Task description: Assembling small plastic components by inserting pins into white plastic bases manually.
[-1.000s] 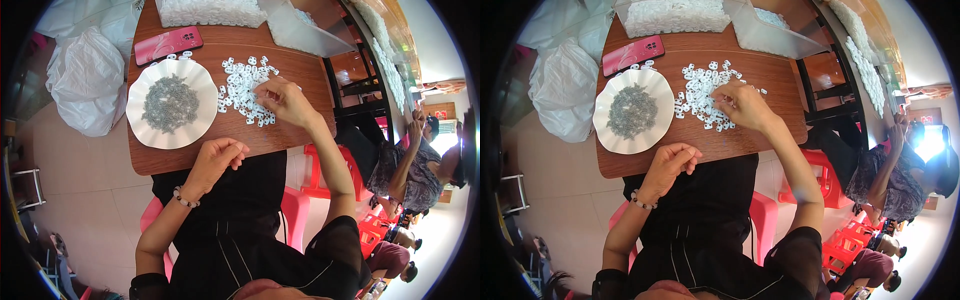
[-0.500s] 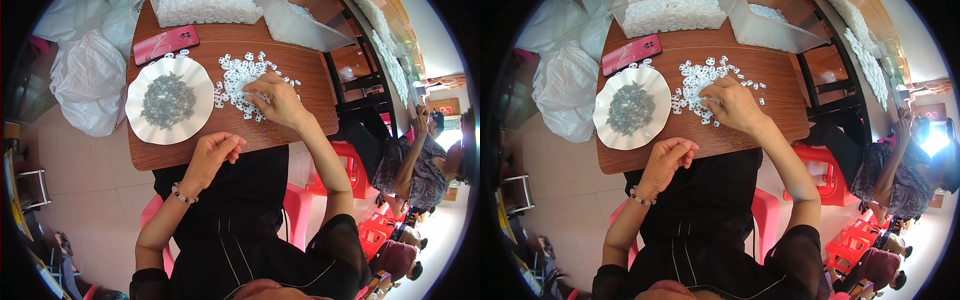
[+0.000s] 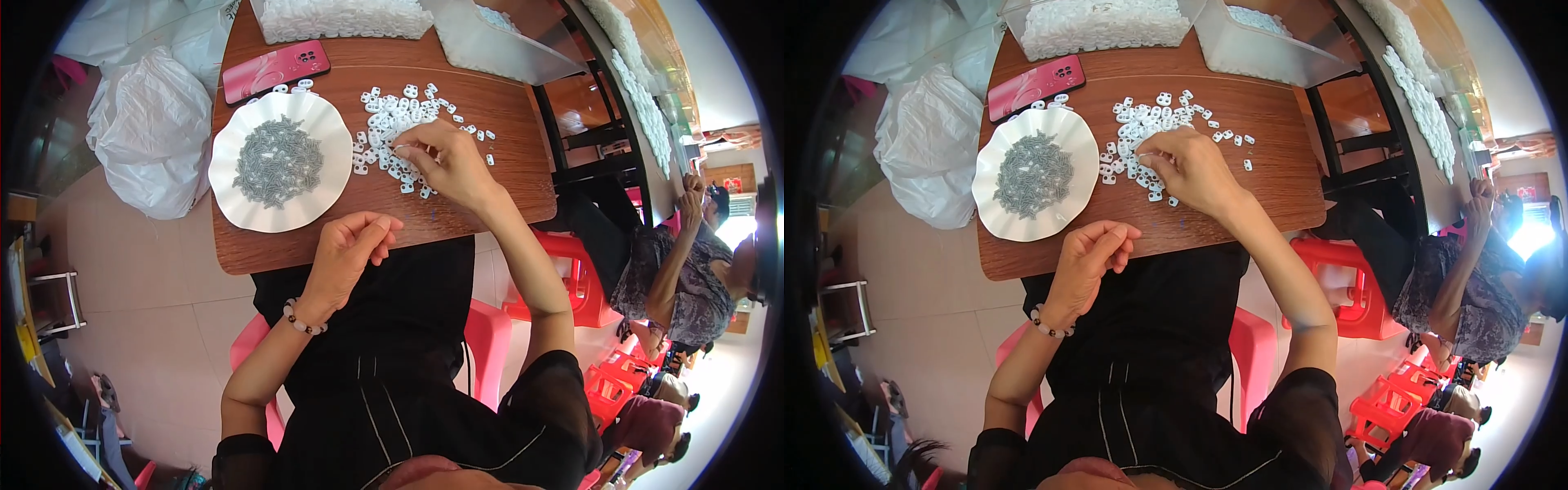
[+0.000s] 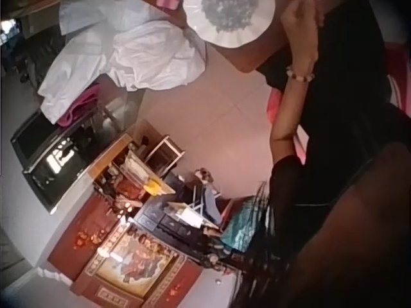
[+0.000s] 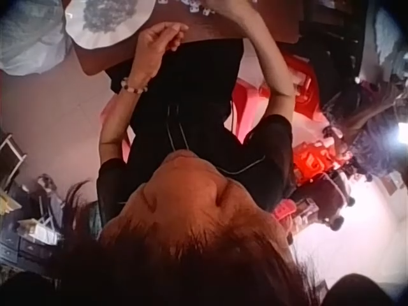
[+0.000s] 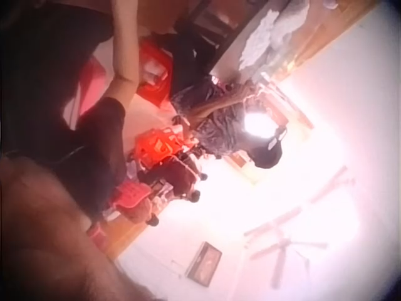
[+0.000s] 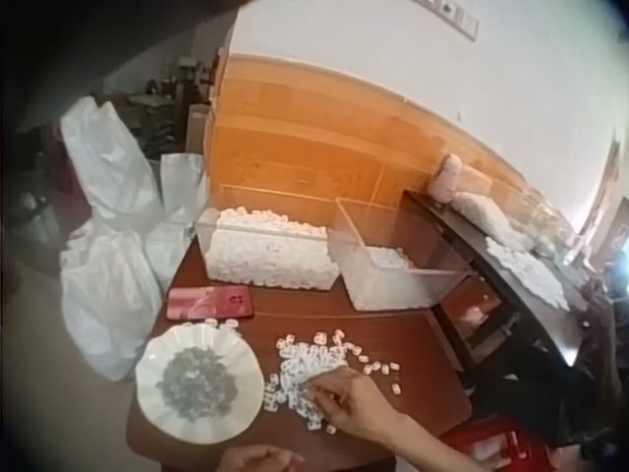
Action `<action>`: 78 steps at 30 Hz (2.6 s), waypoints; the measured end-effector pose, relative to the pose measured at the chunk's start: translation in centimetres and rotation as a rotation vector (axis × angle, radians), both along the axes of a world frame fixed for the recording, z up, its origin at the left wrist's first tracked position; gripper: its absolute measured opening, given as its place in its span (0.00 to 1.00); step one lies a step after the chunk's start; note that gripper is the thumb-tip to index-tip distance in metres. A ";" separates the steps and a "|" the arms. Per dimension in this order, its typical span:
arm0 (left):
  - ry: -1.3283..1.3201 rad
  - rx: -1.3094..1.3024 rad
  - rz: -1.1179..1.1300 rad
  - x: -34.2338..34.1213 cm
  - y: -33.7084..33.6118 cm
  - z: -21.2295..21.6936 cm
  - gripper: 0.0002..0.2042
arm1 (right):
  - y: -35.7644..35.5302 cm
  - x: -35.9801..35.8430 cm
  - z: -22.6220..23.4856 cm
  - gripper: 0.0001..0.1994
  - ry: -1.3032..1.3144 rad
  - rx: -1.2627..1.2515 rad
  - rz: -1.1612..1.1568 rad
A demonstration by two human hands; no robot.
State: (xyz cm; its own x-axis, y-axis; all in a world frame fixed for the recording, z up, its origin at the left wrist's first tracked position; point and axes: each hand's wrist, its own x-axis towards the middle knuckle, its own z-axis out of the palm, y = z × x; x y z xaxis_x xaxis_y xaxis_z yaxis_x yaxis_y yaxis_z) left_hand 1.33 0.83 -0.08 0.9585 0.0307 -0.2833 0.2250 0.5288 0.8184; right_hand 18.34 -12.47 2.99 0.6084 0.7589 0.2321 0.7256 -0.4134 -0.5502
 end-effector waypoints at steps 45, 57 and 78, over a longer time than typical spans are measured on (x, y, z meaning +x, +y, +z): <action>-0.107 0.290 -0.011 -0.3 -1.1 -0.7 0.11 | -4.0 -9.6 -0.8 0.13 0.542 0.308 -0.079; -0.114 0.238 0.018 -0.2 -0.8 -1.0 0.11 | -3.8 -10.1 -2.4 0.10 0.780 0.466 -0.199; -0.212 0.583 0.117 -0.2 -1.1 -0.4 0.06 | -3.6 -10.0 -2.8 0.07 0.747 0.411 -0.153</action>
State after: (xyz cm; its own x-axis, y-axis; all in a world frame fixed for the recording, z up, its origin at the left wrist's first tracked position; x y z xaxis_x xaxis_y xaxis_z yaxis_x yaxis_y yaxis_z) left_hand 1.16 -0.25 -0.47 0.9730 0.2305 0.0072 -0.0059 -0.0061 1.0000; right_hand 8.33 -16.05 0.19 0.7995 0.5999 -0.0312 0.0672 -0.1410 -0.9877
